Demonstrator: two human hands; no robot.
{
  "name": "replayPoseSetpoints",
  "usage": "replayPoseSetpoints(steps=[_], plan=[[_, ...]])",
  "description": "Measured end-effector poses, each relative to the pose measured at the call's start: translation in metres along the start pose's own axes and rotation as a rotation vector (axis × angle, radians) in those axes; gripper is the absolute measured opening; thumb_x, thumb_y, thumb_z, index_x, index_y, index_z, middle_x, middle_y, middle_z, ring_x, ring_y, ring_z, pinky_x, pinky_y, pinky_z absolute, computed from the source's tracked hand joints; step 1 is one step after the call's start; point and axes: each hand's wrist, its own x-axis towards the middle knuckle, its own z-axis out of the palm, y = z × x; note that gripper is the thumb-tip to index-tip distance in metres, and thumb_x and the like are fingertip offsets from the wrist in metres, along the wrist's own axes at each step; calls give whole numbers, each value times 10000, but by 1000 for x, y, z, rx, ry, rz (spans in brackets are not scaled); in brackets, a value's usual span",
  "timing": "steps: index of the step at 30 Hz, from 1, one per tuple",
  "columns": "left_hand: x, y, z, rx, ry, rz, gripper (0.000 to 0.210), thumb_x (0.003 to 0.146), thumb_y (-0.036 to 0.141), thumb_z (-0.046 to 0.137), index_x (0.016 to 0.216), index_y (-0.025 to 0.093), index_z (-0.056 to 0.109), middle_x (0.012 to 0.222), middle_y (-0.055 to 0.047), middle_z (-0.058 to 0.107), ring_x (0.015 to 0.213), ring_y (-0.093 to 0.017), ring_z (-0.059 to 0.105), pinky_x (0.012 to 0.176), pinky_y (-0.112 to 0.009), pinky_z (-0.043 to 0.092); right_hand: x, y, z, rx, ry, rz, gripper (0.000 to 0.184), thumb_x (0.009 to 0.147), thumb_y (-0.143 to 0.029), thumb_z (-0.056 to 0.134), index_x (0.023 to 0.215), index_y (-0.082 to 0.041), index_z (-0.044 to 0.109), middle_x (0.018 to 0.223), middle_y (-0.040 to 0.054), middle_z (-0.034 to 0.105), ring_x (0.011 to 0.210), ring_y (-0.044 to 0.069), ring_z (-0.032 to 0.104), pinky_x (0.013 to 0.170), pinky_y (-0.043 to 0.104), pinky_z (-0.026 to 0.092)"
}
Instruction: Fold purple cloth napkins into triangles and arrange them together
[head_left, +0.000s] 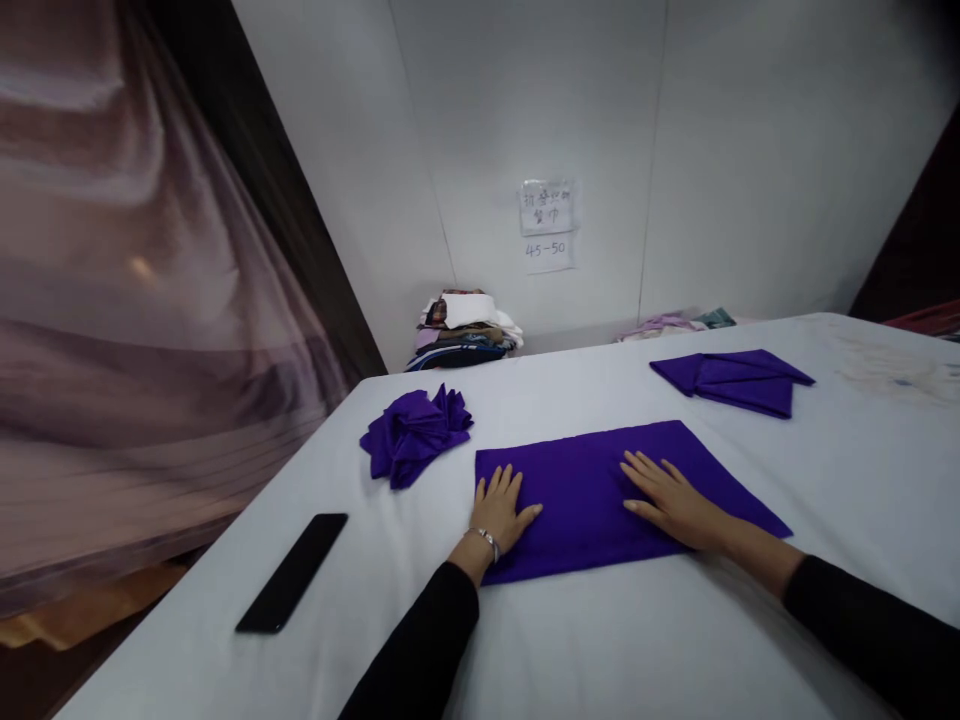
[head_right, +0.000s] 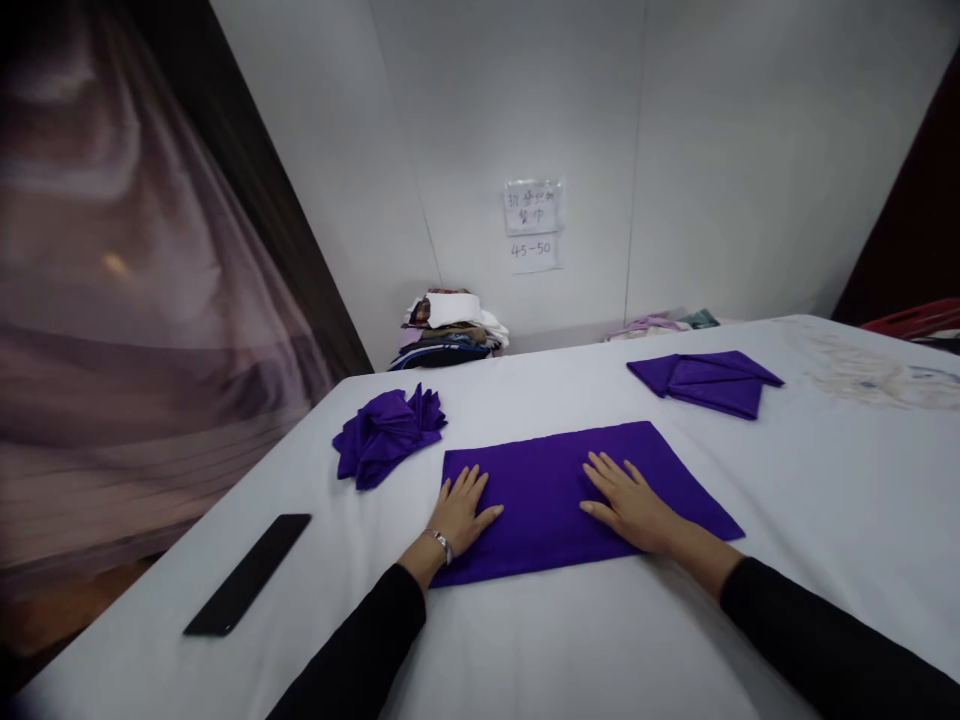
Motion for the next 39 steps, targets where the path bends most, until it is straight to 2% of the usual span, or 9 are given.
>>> replayPoseSetpoints(steps=[3, 6, 13, 17, 23, 29, 33, 36, 39], plan=[[3, -11, 4, -3, 14, -51, 668, 822, 588, 316, 1348, 175, 324, 1452, -90, 249, 1343, -246, 160, 1076, -453, 149, 22, 7, 13, 9, -5, -33, 626, 853, -588, 322, 1375, -242, 291, 1441, 98, 249, 1319, 271, 183, 1045, 523, 163], [6, -25, 4, 4, 59, -153, 645, 827, 565, 332, 1322, 154, 363, 1434, -109, 290, 1328, -254, 208, 1064, -447, 175, 33, 29, 20, -22, -29, 27, 651, 839, -613, 305, 1365, -229, 318, 1434, 103, 267, 1316, 275, 194, 1042, 523, 174], [19, -52, -4, -66, 174, -337, 511, 824, 447, 429, 1222, 132, 485, 1379, -133, 383, 1287, -261, 290, 1040, -398, 223, 25, 97, 14, -187, -16, 324, 681, 835, -578, 234, 1363, -156, 321, 1439, 101, 253, 1323, 275, 177, 1039, 534, 182], [29, -56, -5, -96, 216, -385, 443, 828, 407, 446, 1182, 151, 521, 1362, -118, 412, 1285, -247, 295, 1043, -395, 206, 19, 116, 17, -231, 16, 378, 671, 832, -558, 212, 1352, -152, 336, 1430, 111, 276, 1316, 280, 206, 1021, 551, 212], [40, -57, -3, -156, 294, -433, 309, 812, 350, 498, 1059, 185, 584, 1312, -87, 474, 1253, -218, 342, 1036, -368, 208, 16, 119, 22, -240, 61, 349, 645, 831, -557, 206, 1342, -192, 355, 1424, 95, 299, 1309, 292, 225, 1015, 553, 232], [49, -60, -1, -210, 356, -438, 130, 805, 282, 519, 858, 202, 606, 1215, -50, 548, 1189, -177, 406, 1011, -339, 235, 14, 123, 24, -250, 34, 331, 647, 831, -558, 190, 1347, -200, 348, 1432, 86, 286, 1318, 283, 200, 1028, 538, 211], [52, -62, -1, -225, 384, -437, 116, 805, 270, 516, 763, 203, 601, 1165, -43, 574, 1152, -169, 435, 988, -320, 267, 16, 125, 19, -233, 8, 321, 606, 831, -548, 217, 1322, -237, 387, 1413, 96, 322, 1305, 308, 227, 996, 585, 230], [53, -64, -2, -222, 399, -438, 126, 802, 270, 512, 735, 202, 594, 1150, -48, 580, 1143, -176, 441, 975, -319, 287, 24, 114, 11, -256, 1, 302, 611, 824, -568, 250, 1313, -235, 402, 1412, 111, 318, 1305, 329, 218, 985, 616, 211], [53, -66, -2, -209, 405, -434, 131, 800, 265, 506, 729, 196, 593, 1156, -58, 580, 1143, -181, 445, 970, -319, 296, 35, 92, 7, -268, 11, 244, 648, 828, -589, 253, 1342, -211, 362, 1436, 99, 270, 1317, 316, 182, 1015, 581, 185]])
